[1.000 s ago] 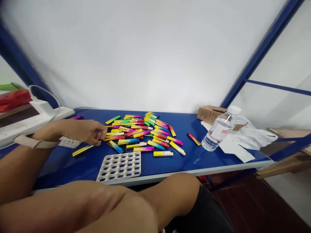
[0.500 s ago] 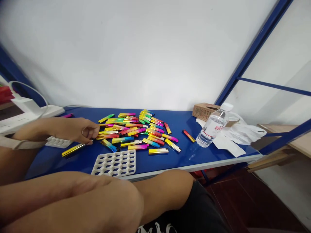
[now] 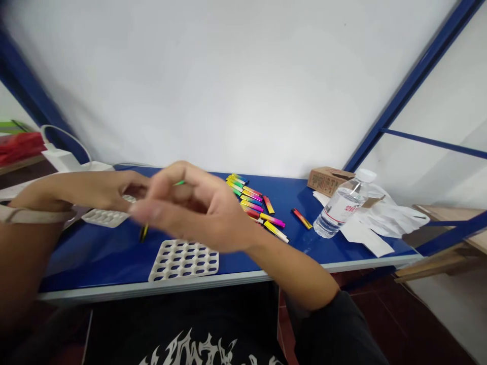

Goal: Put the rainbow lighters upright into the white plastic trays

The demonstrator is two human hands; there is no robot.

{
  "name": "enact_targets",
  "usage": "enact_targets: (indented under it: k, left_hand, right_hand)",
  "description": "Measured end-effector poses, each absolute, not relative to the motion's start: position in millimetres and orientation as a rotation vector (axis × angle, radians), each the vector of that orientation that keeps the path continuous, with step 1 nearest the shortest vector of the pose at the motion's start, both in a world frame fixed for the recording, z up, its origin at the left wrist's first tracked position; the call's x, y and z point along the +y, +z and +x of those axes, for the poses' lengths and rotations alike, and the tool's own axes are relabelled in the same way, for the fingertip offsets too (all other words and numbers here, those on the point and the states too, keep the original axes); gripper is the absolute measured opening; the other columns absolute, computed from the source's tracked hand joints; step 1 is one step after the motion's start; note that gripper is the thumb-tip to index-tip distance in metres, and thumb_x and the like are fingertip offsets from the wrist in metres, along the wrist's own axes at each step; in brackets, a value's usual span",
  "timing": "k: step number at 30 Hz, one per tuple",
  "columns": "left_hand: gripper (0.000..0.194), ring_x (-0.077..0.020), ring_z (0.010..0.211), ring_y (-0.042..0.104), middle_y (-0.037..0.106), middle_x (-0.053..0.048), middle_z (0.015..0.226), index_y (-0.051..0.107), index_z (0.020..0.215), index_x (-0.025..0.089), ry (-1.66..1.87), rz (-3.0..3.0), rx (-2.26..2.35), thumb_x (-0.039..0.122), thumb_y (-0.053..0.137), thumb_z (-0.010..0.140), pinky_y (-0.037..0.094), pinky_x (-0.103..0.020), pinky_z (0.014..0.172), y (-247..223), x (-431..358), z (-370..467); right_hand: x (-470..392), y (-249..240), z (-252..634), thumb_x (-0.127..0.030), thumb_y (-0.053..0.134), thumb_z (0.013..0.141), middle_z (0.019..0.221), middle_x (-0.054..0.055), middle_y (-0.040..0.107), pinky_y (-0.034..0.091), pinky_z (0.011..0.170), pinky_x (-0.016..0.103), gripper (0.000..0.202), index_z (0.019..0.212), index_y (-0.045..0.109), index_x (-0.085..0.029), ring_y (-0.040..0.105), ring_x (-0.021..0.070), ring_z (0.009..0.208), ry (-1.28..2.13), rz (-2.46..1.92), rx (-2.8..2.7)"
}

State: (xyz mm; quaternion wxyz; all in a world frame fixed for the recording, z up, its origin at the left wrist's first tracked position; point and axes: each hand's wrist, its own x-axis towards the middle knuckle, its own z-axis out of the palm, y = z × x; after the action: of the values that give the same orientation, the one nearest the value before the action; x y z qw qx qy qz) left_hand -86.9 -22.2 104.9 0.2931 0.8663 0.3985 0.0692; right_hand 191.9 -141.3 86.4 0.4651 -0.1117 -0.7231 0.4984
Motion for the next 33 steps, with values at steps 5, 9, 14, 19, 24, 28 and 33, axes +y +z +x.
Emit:
enact_targets:
  k: [5, 9, 14, 19, 24, 28, 33]
  left_hand:
    - [0.032, -0.0254, 0.094, 0.08, 0.086, -0.006, 0.103, 0.082, 0.107, 0.021, 0.291, 2.165, 0.932, 0.04, 0.09, 0.082, 0.062, -0.03, 0.08, 103.4, -20.3, -98.2]
    - [0.028, -0.0203, 0.086, 0.079, 0.085, -0.005, 0.098, 0.083, 0.109, 0.02, 0.545, 2.15, 0.741, 0.031, 0.091, 0.085, 0.063, -0.028, 0.076, 97.3, -22.5, -91.7]
    - [0.029, -0.0207, 0.091, 0.08, 0.084, -0.006, 0.1, 0.081, 0.106, 0.019, 0.622, 2.112, 0.608, 0.025, 0.094, 0.081, 0.066, -0.03, 0.081, 89.6, -28.0, -71.3]
    - [0.033, -0.0187, 0.088, 0.077, 0.083, -0.008, 0.102, 0.074, 0.109, 0.016, 0.599, 2.111, 0.625, 0.028, 0.092, 0.084, 0.064, -0.031, 0.079, 91.6, -36.1, -56.7]
    - [0.026, -0.0177, 0.099, 0.074, 0.084, -0.011, 0.113, 0.075, 0.116, 0.013, 0.552, 2.275, 0.636, 0.035, 0.079, 0.101, 0.061, -0.03, 0.087, 85.8, -23.8, -57.7]
    - [0.026, -0.0195, 0.097, 0.075, 0.084, -0.007, 0.108, 0.078, 0.112, 0.02, 0.412, 2.386, 0.769, 0.044, 0.074, 0.103, 0.058, -0.03, 0.087, 73.4, -6.7, -62.3]
    - [0.03, -0.021, 0.093, 0.073, 0.082, -0.005, 0.103, 0.079, 0.107, 0.024, 0.262, 2.368, 0.816, 0.052, 0.07, 0.105, 0.054, -0.03, 0.08, 69.8, -3.6, -61.9]
  right_hand:
    - [-94.5, 71.5, 193.3, -0.056, 0.071, 0.108, 0.067, -0.005, 0.051, 0.039, 0.06, 0.029, 0.047, 0.079, 0.056, -0.024, 0.043, 0.0111, 0.061, 0.824, -0.587, -1.796]
    - [-85.3, 53.5, 189.6, -0.048, 0.069, 0.108, 0.086, 0.002, 0.069, 0.048, 0.079, 0.034, 0.034, 0.088, 0.069, -0.021, 0.06, 0.016, 0.08, 0.748, -0.789, -1.995]
    - [-87.0, 37.0, 178.3, -0.061, 0.081, 0.098, 0.088, 0.003, 0.074, 0.053, 0.079, 0.035, 0.044, 0.094, 0.073, -0.018, 0.065, 0.018, 0.082, 1.121, -0.747, -2.095]
    - [-84.7, 21.6, 174.4, -0.059, 0.071, 0.107, 0.079, 0.003, 0.072, 0.059, 0.076, 0.035, 0.044, 0.089, 0.068, -0.019, 0.068, 0.0171, 0.075, 1.435, -0.537, -1.924]
    - [-84.9, 17.9, 173.9, -0.062, 0.065, 0.11, 0.061, -0.012, 0.036, 0.027, 0.046, 0.023, 0.043, 0.102, 0.068, -0.019, 0.026, 0.0082, 0.048, 1.613, -0.558, -1.607]
    - [-84.5, 19.0, 174.4, -0.072, 0.04, 0.115, 0.056, -0.011, 0.026, 0.019, 0.045, 0.021, 0.066, 0.074, 0.055, -0.022, 0.015, 0.0077, 0.048, 1.691, -0.585, -1.504]
    - [-87.1, 18.7, 173.6, -0.044, 0.023, 0.117, 0.052, -0.009, 0.022, 0.018, 0.043, 0.02, 0.058, 0.064, 0.037, -0.025, 0.011, 0.009, 0.046, 1.716, -0.558, -1.457]
